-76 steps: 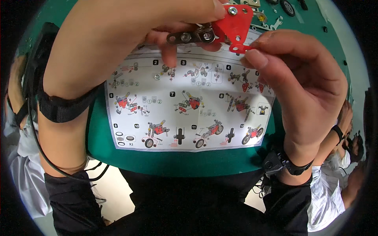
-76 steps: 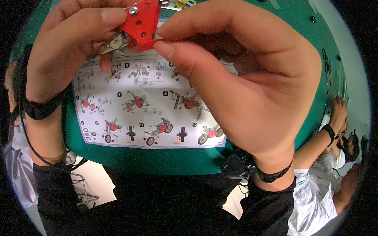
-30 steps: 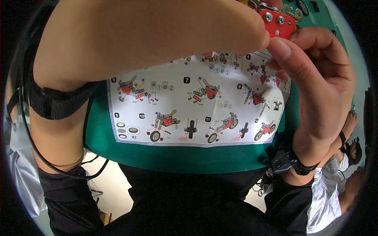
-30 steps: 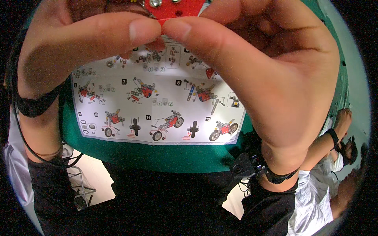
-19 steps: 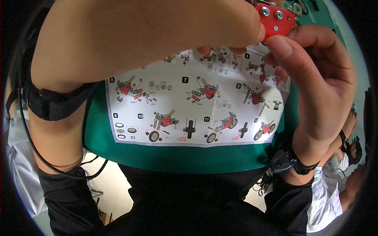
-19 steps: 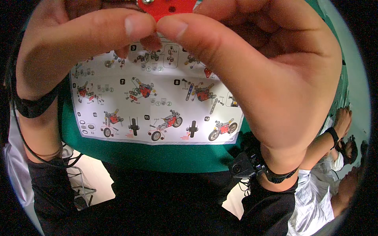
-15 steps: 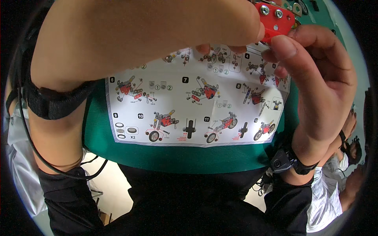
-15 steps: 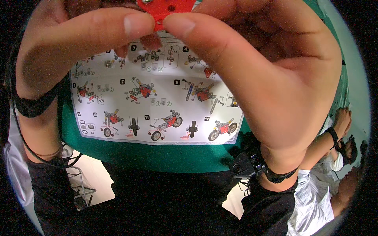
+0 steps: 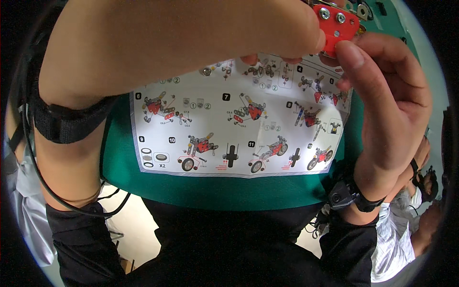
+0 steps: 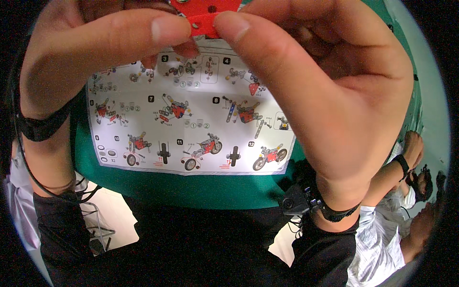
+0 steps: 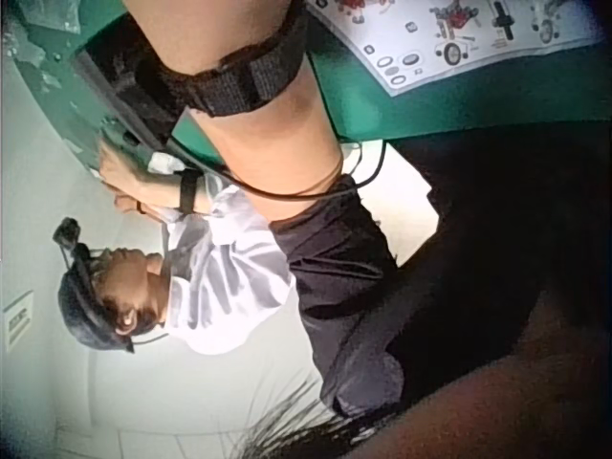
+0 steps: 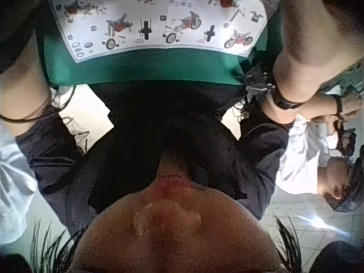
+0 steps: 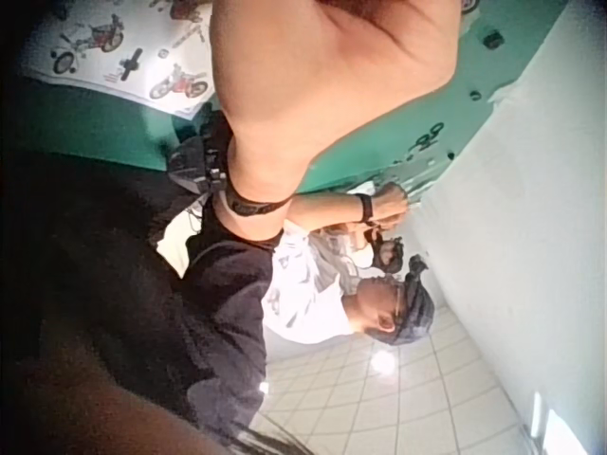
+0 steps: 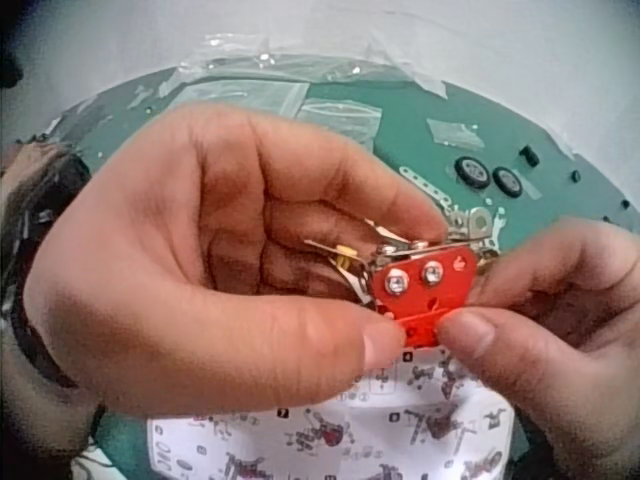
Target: The person assembles a toy motorcycle by inserting a screw through a red metal plate and a silver bracket, then threading a nut onto the screw by hand. They repeat this process with a second screw and nut, tightening the assembly manually.
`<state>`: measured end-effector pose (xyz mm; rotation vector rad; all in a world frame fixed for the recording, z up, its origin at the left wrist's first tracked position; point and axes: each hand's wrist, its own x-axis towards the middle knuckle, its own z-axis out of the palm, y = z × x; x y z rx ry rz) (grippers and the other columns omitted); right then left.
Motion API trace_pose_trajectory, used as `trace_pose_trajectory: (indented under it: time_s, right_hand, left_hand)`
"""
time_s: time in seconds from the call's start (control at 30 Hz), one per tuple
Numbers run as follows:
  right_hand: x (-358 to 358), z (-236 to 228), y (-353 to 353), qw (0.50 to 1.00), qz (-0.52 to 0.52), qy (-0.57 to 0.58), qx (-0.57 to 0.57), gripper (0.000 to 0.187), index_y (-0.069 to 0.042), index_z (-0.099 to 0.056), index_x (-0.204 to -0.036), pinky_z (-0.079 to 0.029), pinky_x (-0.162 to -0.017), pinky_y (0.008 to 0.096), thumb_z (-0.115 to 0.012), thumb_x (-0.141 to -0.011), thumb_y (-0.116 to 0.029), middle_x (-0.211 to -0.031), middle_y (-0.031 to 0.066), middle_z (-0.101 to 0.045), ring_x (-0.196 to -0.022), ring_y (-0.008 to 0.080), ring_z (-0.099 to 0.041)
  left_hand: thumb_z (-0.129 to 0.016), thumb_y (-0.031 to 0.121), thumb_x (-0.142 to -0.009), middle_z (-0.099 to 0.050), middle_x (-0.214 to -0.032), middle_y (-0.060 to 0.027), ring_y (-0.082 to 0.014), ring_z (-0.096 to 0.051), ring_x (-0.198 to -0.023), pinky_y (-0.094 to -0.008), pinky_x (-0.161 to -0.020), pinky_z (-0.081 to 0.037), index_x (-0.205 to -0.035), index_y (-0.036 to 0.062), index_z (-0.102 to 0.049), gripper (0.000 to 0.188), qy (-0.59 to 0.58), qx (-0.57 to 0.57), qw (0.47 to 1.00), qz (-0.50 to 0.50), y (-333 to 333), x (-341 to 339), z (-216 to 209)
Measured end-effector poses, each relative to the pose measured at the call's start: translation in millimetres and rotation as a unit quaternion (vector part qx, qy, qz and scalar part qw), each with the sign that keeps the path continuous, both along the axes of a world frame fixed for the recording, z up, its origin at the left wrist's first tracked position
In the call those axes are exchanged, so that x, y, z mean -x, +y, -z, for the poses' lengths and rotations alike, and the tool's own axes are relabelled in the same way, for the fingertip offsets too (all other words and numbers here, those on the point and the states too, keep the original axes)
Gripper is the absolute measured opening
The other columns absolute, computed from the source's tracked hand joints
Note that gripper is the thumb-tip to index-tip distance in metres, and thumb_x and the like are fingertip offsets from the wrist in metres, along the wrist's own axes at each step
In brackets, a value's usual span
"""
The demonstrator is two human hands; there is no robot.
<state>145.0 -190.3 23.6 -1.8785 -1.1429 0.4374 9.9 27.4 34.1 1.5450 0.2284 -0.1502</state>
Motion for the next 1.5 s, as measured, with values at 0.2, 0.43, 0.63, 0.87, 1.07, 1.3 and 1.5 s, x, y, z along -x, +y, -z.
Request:
trace_pose_trajectory:
  time_s: [0.2,0.43,0.63,0.87,1.07,1.3,1.5]
  right_hand:
    - [8,-5,7,1.000,-0.006,-0.003,-0.022,0.019,0.003,-0.068,-0.107,-0.048,-0.070,0.0231,-0.070,-0.091,-0.008,-0.097,0.0081,-0.070,-0.077,0.0116,-0.062]
    - [8,-1,3,1.000,0.007,-0.024,-0.009,0.019,0.002,-0.068,-0.107,-0.049,-0.069,0.0226,-0.071,-0.091,-0.008,-0.097,0.0079,-0.070,-0.078,0.0118,-0.063]
    - [8,-2,4,1.000,0.000,-0.014,-0.014,0.019,0.001,-0.069,-0.107,-0.049,-0.069,0.0225,-0.071,-0.091,-0.008,-0.094,0.0070,-0.070,-0.078,0.0115,-0.064]
    - [13,-3,6,1.000,0.019,0.000,-0.001,0.019,0.001,-0.069,-0.107,-0.048,-0.070,0.0225,-0.069,-0.092,-0.011,-0.092,0.0074,-0.071,-0.076,0.0113,-0.063]
    - [9,-4,5,1.000,-0.015,-0.023,0.006,0.021,0.002,-0.069,-0.106,-0.048,-0.072,0.0235,-0.067,-0.093,-0.014,-0.094,0.0100,-0.072,-0.077,0.0116,-0.062]
    - [7,-4,0,0.998,-0.018,-0.052,0.019,0.022,0.003,-0.068,-0.106,-0.047,-0.074,0.0242,-0.066,-0.094,-0.015,-0.095,0.0120,-0.072,-0.079,0.0127,-0.063]
    - [14,-8,8,0.999,-0.035,-0.036,-0.011,0.022,0.004,-0.067,-0.106,-0.048,-0.073,0.0245,-0.065,-0.094,-0.015,-0.094,0.0130,-0.071,-0.081,0.0137,-0.064]
  left_hand:
    - [-0.069,0.004,-0.090,-0.070,-0.105,-0.0219,-0.0197,-0.070,-0.091,-0.0299,-0.078,-0.060,-0.124,-0.0121,-0.058,0.039,0.011,-0.021,1.000,-0.012,-1,7,-16]
    - [-0.069,0.003,-0.090,-0.070,-0.106,-0.0223,-0.0201,-0.070,-0.091,-0.0301,-0.079,-0.060,-0.124,-0.0122,-0.058,0.039,-0.001,-0.010,1.000,-0.016,-2,5,-9]
    - [-0.069,0.003,-0.090,-0.070,-0.106,-0.0226,-0.0204,-0.070,-0.092,-0.0304,-0.080,-0.060,-0.124,-0.0122,-0.058,0.039,-0.004,-0.015,0.998,-0.053,8,18,-12]
    - [-0.069,0.002,-0.089,-0.070,-0.107,-0.0229,-0.0207,-0.070,-0.093,-0.0306,-0.081,-0.060,-0.124,-0.0123,-0.057,0.040,-0.006,-0.025,0.997,-0.071,15,29,-9]
    - [-0.069,0.002,-0.089,-0.070,-0.107,-0.0232,-0.0210,-0.070,-0.094,-0.0309,-0.081,-0.060,-0.125,-0.0123,-0.057,0.040,-0.007,-0.026,0.997,-0.068,16,31,-3]
    - [-0.069,0.001,-0.089,-0.069,-0.108,-0.0235,-0.0213,-0.071,-0.095,-0.0312,-0.082,-0.060,-0.125,-0.0124,-0.057,0.040,-0.016,-0.023,0.998,-0.058,18,19,9]
    - [-0.069,0.001,-0.089,-0.069,-0.108,-0.0238,-0.0216,-0.071,-0.095,-0.0314,-0.083,-0.060,-0.125,-0.0124,-0.057,0.040,-0.005,-0.038,0.995,-0.089,26,27,1]
